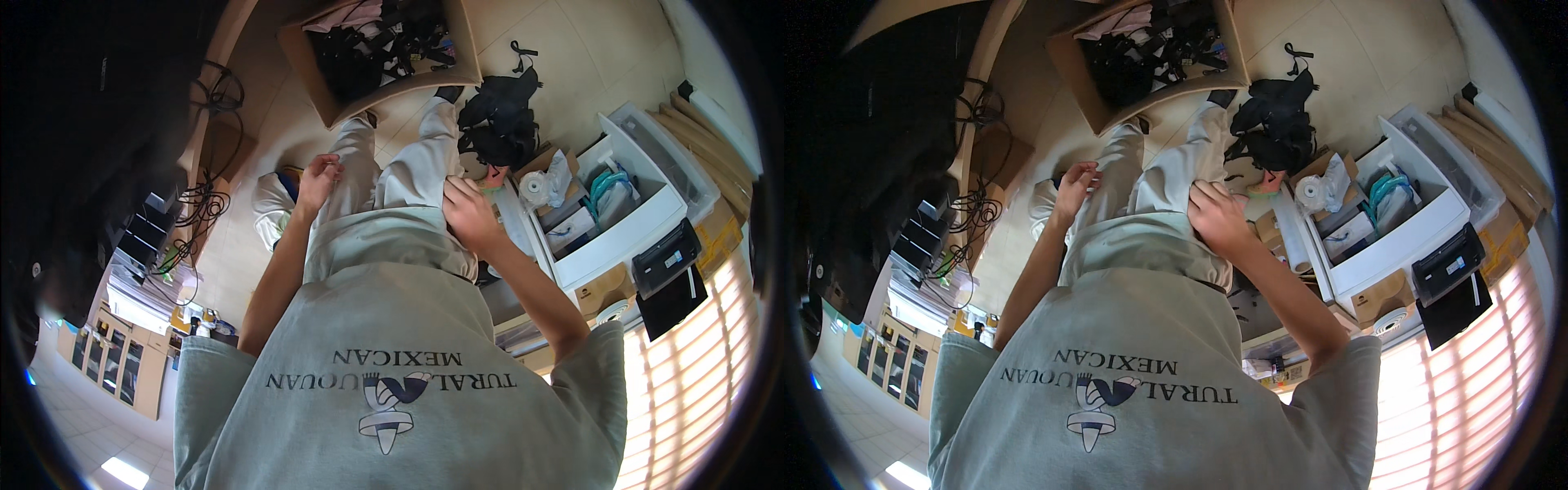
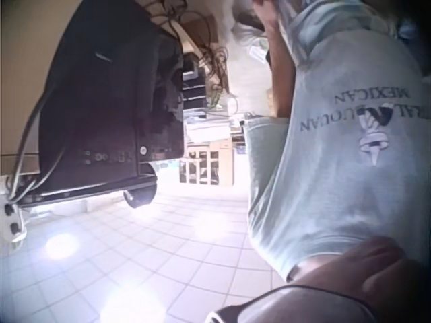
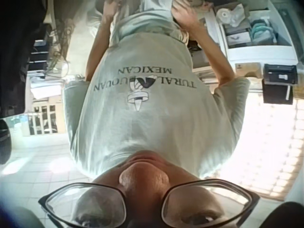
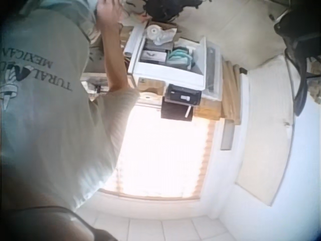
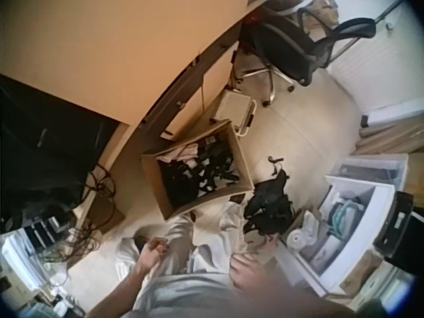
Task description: The person retrieves small electronic devices from a cardboard box and places them on a desk next to a fan. They connect each device to a power cable and arrange them in a row. The person repeats this process for several devices throughout the clip.
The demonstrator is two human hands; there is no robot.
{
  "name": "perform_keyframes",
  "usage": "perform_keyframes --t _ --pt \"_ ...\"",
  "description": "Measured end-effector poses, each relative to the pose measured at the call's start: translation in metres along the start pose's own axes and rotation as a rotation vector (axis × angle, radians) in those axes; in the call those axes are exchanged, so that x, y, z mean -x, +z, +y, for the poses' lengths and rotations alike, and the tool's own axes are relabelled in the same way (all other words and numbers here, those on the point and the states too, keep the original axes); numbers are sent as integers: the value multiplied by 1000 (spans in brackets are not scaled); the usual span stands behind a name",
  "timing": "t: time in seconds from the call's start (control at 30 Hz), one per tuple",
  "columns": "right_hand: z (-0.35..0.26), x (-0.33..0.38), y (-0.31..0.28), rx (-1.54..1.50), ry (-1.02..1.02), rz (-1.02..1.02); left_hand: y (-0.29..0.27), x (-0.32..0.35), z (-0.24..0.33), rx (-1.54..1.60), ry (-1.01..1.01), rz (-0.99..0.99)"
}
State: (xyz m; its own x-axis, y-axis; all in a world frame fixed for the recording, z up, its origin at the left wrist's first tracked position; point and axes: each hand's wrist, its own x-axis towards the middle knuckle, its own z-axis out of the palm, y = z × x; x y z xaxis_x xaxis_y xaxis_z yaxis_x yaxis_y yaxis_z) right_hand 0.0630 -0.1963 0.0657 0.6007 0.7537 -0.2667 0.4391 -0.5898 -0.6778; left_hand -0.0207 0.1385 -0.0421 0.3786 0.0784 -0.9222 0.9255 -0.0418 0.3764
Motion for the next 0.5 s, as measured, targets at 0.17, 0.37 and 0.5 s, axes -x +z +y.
perform_keyframes --t 0.17,0.37,0.5 --pt "-17 6 11 -133 492 -117 -1 -3 -6 79 31 8" --pt "-9 17 36 -701 489 -67 -15 -9 -30 -6 -32 21" --pt "-22 4 24 -1200 719 -225 -18 -9 -26 28 -5 30"
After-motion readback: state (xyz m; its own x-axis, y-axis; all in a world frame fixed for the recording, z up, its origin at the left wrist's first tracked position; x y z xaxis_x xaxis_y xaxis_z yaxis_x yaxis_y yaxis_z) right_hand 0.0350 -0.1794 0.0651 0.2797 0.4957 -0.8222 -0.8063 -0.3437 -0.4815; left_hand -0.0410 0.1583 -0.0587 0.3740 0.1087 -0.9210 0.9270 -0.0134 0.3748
